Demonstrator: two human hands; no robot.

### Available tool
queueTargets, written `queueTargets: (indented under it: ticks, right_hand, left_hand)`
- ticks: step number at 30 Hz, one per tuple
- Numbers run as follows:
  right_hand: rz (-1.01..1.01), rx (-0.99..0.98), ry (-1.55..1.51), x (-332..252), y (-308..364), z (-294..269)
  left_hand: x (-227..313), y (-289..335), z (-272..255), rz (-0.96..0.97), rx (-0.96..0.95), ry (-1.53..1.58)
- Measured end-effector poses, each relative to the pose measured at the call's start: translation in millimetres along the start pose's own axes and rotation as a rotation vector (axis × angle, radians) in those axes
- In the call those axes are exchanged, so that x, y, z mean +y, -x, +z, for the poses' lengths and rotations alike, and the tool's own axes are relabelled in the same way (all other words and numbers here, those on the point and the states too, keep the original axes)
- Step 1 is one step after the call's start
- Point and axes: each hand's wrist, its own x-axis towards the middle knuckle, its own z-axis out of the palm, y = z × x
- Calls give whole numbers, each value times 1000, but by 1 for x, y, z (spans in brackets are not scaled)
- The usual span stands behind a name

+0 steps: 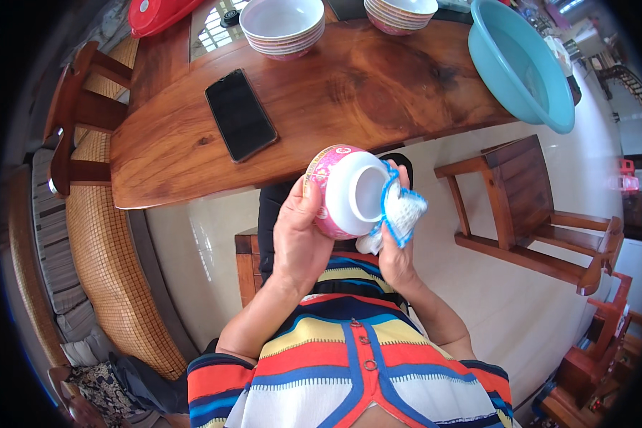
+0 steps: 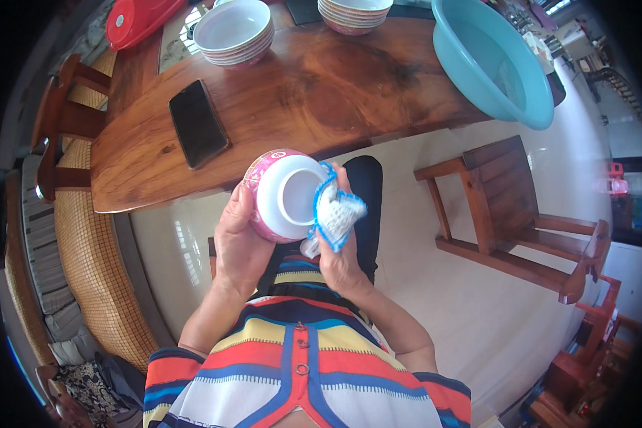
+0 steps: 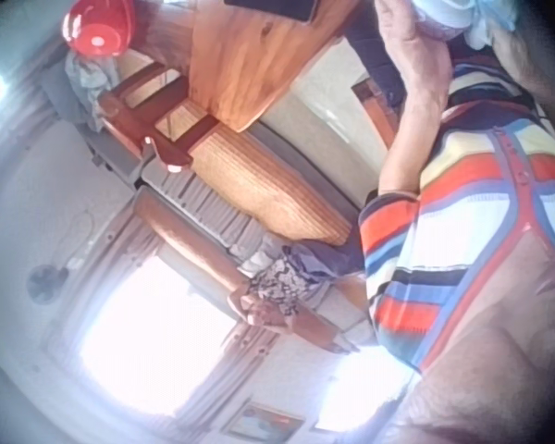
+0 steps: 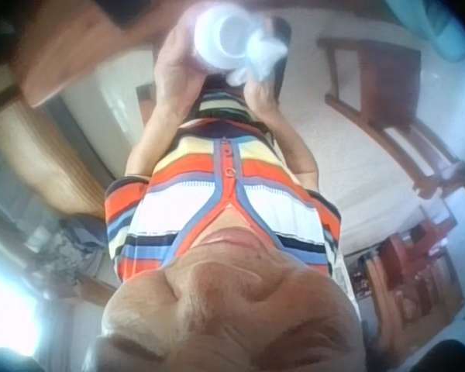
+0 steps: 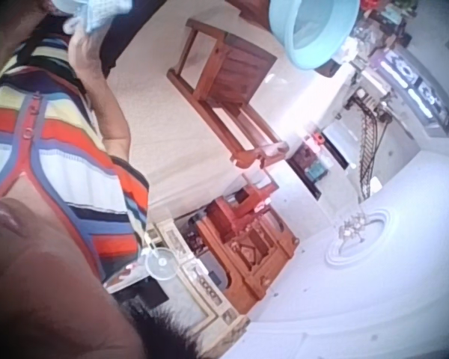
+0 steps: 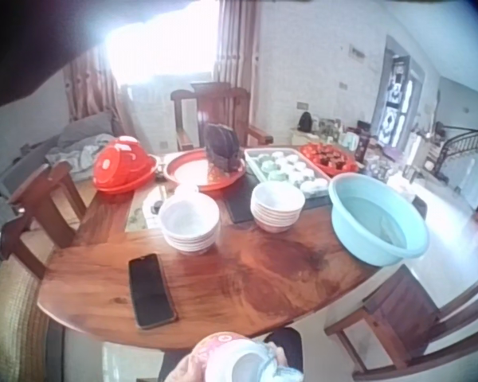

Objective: The person wipes the inside and outside of several bowls one at a time using a cloth, then places each bowl back into a stack on the table.

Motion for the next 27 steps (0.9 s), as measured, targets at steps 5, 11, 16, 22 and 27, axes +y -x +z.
queueTargets:
  ticks: [5,11,16,22,27]
  right_hand:
    - [-76,79,154,-3,16,14]
    - [-75,-5,173,-3,25,6]
    - [-56,89,-119,-25,10,-7]
    - [-367,12,493,-17,14,3]
    - [-422,-103,533,-28,19,9]
  left_hand:
    - [-12,5,20,102,13,-112]
    - [-29,18,17,264,-42,-481]
    - [-33,23,7,49,-192,-549]
    - [-25,14,16,156,-43,-358]
    - [0,6,18,247,-12,-347]
